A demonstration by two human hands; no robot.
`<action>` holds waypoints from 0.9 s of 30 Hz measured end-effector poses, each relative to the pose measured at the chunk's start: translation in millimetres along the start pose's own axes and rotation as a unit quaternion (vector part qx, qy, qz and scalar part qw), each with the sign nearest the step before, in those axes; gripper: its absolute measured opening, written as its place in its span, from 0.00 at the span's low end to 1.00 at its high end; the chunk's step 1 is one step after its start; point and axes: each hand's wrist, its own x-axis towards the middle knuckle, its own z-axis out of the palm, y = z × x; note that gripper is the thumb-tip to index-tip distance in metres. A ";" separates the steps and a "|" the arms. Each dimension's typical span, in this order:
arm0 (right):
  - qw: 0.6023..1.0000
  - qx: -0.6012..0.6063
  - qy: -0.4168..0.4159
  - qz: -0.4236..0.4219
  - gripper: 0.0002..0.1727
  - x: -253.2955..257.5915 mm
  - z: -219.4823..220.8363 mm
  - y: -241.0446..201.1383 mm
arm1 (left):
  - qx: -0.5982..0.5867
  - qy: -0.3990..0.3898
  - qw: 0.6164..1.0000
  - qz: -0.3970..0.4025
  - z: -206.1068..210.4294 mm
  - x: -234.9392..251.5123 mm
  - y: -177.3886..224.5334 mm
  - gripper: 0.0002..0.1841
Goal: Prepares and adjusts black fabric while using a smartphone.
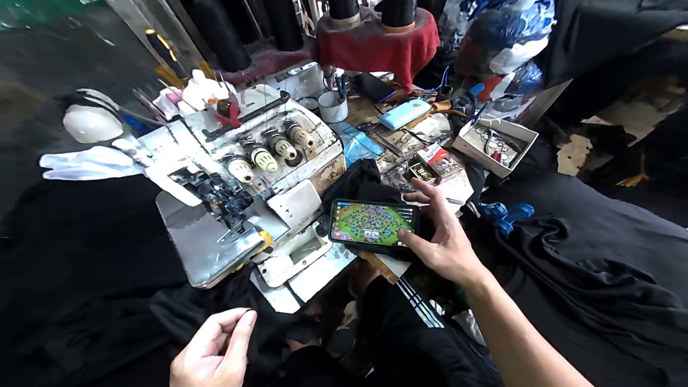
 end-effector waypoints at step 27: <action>0.994 -0.103 0.044 -0.011 0.44 13.1 8.1 -16.7 | 0.024 0.020 0.999 -0.007 2.7 -0.8 2.3 0.07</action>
